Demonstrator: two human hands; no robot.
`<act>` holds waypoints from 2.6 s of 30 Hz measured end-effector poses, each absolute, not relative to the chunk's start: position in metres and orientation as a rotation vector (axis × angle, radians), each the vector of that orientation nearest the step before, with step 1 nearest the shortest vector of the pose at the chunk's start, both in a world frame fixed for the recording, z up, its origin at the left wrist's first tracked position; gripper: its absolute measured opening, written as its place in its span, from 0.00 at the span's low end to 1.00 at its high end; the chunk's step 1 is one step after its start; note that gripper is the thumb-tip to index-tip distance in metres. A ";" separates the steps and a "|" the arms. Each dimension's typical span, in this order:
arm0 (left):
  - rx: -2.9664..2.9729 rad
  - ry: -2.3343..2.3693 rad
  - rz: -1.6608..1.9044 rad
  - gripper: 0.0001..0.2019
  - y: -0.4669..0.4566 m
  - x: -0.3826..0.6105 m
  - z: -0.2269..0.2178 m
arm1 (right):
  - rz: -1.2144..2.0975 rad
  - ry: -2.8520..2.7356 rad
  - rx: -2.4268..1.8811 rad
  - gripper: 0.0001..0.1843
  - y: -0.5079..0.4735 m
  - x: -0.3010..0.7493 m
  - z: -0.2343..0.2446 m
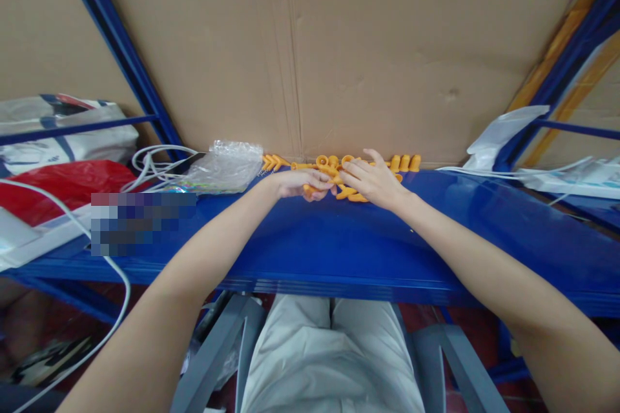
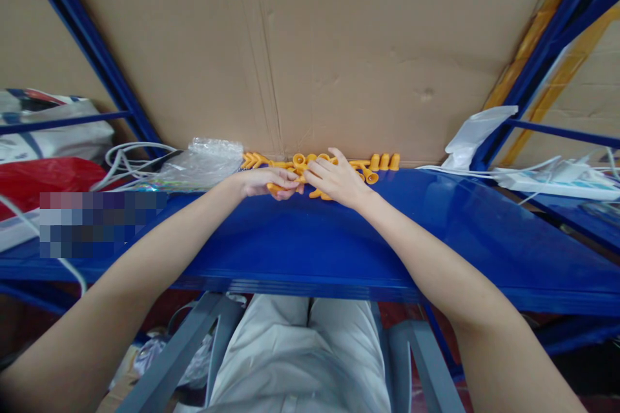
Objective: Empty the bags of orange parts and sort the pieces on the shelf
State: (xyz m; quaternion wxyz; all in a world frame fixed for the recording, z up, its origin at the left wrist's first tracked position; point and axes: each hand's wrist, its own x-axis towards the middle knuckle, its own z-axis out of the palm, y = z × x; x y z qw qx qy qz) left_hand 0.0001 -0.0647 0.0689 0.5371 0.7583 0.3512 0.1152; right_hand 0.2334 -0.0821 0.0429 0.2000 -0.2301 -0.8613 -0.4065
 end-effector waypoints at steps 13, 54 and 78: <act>1.834 0.885 0.200 0.11 -0.061 0.008 0.053 | -0.676 -2.657 -0.806 0.12 -0.082 0.236 0.034; 1.652 0.814 0.679 0.07 -0.071 0.034 0.032 | -0.981 -2.269 -0.908 0.15 -0.056 0.275 0.044; 2.978 1.066 0.600 0.10 -0.072 0.039 0.006 | 0.006 -1.654 -2.370 0.16 -0.029 0.382 0.022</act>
